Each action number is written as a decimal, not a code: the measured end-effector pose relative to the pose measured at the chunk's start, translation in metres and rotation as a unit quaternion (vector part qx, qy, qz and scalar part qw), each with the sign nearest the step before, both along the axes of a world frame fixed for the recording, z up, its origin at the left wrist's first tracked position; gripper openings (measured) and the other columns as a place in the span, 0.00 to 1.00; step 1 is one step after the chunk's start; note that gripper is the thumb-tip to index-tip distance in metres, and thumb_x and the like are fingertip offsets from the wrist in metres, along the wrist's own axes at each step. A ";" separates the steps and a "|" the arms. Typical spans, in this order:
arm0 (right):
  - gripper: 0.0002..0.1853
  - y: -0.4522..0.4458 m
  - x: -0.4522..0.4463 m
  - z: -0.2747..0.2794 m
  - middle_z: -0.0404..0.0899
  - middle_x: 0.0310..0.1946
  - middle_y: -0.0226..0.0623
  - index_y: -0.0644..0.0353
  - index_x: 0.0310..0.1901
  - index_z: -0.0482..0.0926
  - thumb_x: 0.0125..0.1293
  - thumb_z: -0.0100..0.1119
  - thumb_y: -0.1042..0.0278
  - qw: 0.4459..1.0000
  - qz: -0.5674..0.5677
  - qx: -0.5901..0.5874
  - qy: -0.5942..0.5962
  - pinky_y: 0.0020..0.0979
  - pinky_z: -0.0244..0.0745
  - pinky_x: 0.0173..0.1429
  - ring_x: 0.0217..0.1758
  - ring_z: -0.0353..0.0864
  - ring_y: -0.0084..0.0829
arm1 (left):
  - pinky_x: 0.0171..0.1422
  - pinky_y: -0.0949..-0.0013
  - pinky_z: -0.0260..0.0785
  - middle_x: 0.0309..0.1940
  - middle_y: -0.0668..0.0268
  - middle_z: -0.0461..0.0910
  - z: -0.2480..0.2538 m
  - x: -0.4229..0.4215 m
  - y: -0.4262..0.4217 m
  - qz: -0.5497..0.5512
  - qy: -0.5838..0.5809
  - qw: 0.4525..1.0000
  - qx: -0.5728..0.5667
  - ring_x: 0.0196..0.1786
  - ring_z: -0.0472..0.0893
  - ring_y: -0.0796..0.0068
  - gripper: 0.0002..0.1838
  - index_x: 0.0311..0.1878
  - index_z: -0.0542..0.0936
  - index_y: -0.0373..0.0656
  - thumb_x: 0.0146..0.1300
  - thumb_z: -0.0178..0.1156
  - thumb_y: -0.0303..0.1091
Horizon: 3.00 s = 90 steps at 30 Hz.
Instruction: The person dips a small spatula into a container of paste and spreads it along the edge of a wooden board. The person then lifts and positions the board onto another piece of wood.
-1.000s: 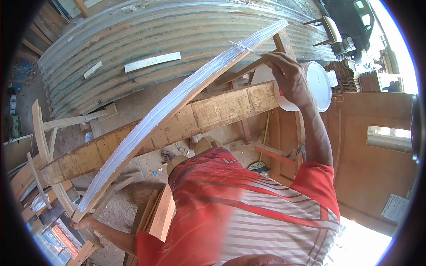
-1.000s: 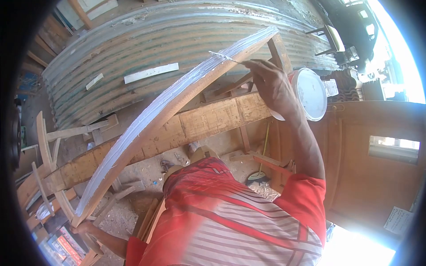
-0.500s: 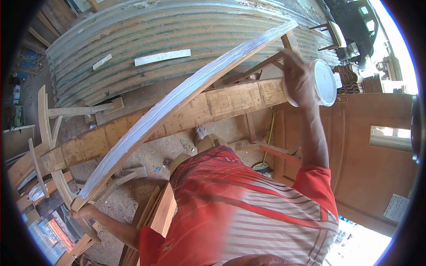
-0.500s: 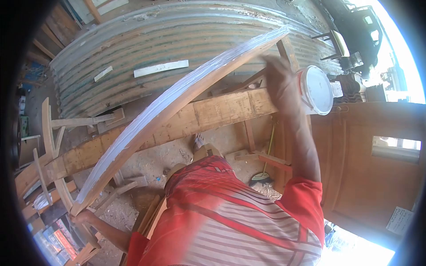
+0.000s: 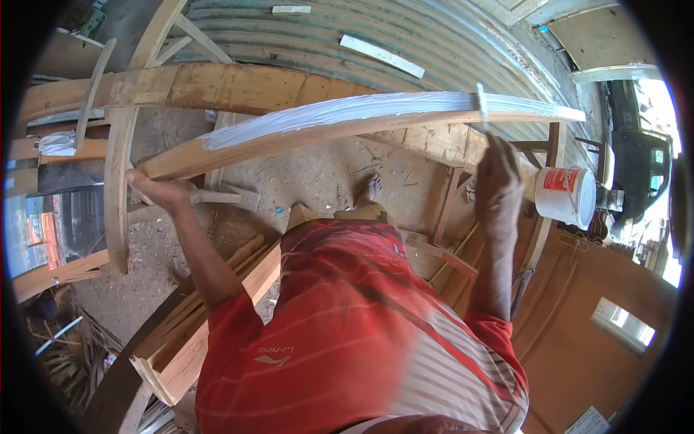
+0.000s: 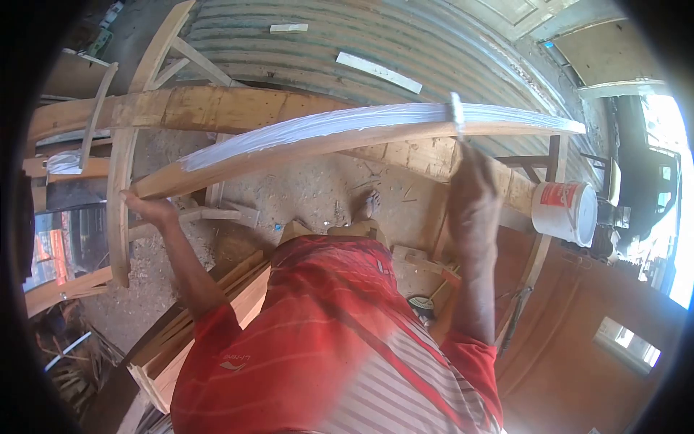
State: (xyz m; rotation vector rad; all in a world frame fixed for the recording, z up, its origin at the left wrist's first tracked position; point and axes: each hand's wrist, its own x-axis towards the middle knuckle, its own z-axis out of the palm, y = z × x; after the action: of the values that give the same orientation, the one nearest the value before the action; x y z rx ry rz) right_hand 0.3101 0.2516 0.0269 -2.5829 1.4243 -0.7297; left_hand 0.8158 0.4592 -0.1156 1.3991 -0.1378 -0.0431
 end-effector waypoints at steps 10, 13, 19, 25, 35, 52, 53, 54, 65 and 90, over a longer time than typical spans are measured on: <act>0.26 0.131 0.161 0.005 0.76 0.52 0.48 0.74 0.63 0.76 0.63 0.64 0.77 0.965 0.262 0.004 0.009 0.38 0.84 0.56 0.52 0.81 0.42 | 0.57 0.52 0.75 0.45 0.56 0.82 -0.032 -0.014 0.058 -0.088 -0.280 0.944 0.151 0.48 0.83 0.58 0.35 0.50 0.81 0.32 0.74 0.58 0.65; 0.27 0.155 0.189 0.009 0.76 0.52 0.47 0.74 0.64 0.76 0.62 0.64 0.77 0.947 0.320 0.013 0.011 0.37 0.85 0.54 0.51 0.81 0.40 | 0.56 0.56 0.77 0.47 0.58 0.83 -0.008 -0.044 0.072 -0.160 -0.226 0.953 0.124 0.49 0.84 0.62 0.32 0.52 0.81 0.33 0.65 0.73 0.57; 0.25 0.158 0.183 0.015 0.82 0.53 0.47 0.69 0.59 0.84 0.56 0.67 0.84 0.911 0.406 0.027 -0.073 0.39 0.86 0.50 0.47 0.85 0.39 | 0.56 0.70 0.79 0.47 0.65 0.83 -0.001 -0.083 0.096 -0.177 -0.135 0.973 0.060 0.49 0.83 0.72 0.31 0.52 0.79 0.37 0.45 0.86 0.25; 0.25 0.110 0.086 0.036 0.85 0.44 0.42 0.62 0.61 0.82 0.60 0.63 0.85 0.981 0.162 -0.007 -0.107 0.41 0.80 0.46 0.42 0.84 0.43 | 0.55 0.61 0.78 0.48 0.60 0.83 -0.024 -0.108 0.131 -0.153 -0.193 0.963 0.113 0.48 0.83 0.64 0.25 0.54 0.80 0.32 0.55 0.78 0.29; 0.16 -0.002 -0.204 0.090 0.90 0.47 0.48 0.62 0.64 0.81 0.80 0.51 0.70 0.954 -0.250 -0.145 -0.082 0.43 0.84 0.49 0.43 0.92 0.41 | 0.62 0.57 0.78 0.57 0.52 0.82 -0.028 -0.164 0.172 -0.051 -0.103 0.974 0.194 0.56 0.83 0.59 0.33 0.63 0.76 0.26 0.65 0.76 0.41; 0.08 -0.297 -0.568 -0.137 0.87 0.40 0.48 0.62 0.44 0.87 0.68 0.62 0.69 0.926 0.045 0.159 0.341 0.47 0.79 0.52 0.45 0.86 0.47 | 0.68 0.62 0.73 0.55 0.58 0.87 0.004 -0.278 0.237 -0.176 -0.182 0.936 0.247 0.59 0.84 0.68 0.16 0.58 0.85 0.31 0.70 0.68 0.26; 0.08 -0.297 -0.568 -0.139 0.86 0.40 0.47 0.62 0.43 0.86 0.69 0.61 0.69 0.923 0.053 0.177 0.338 0.47 0.78 0.52 0.45 0.85 0.46 | 0.67 0.64 0.74 0.55 0.59 0.87 0.012 -0.285 0.227 -0.157 -0.136 0.954 0.217 0.58 0.84 0.70 0.15 0.57 0.85 0.30 0.68 0.69 0.22; 0.08 -0.297 -0.570 -0.140 0.86 0.39 0.46 0.61 0.43 0.86 0.69 0.61 0.69 0.921 0.057 0.192 0.334 0.46 0.78 0.51 0.44 0.85 0.45 | 0.64 0.67 0.75 0.55 0.59 0.87 0.027 -0.300 0.200 -0.132 -0.090 0.972 0.170 0.57 0.85 0.71 0.15 0.55 0.85 0.28 0.65 0.70 0.16; 0.10 -0.335 -0.601 -0.107 0.81 0.34 0.40 0.61 0.38 0.82 0.75 0.54 0.67 0.910 0.081 0.295 0.281 0.42 0.77 0.46 0.38 0.80 0.36 | 0.59 0.70 0.77 0.49 0.67 0.89 0.035 -0.315 0.188 -0.104 -0.034 0.980 0.166 0.52 0.83 0.80 0.20 0.58 0.87 0.39 0.63 0.77 0.23; 0.15 -0.072 -0.510 0.065 0.85 0.43 0.29 0.65 0.57 0.83 0.75 0.62 0.66 0.922 -0.169 0.239 -0.255 0.26 0.72 0.48 0.42 0.76 0.20 | 0.68 0.59 0.74 0.57 0.52 0.87 0.027 -0.265 0.227 -0.224 -0.208 0.836 0.455 0.57 0.83 0.62 0.19 0.62 0.86 0.30 0.77 0.64 0.35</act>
State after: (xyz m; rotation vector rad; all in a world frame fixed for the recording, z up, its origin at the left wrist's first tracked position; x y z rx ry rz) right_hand -0.2000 0.1792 0.0920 -1.6482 1.6197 -0.8756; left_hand 0.5511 0.6867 -0.0888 2.2907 -0.9087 -0.2155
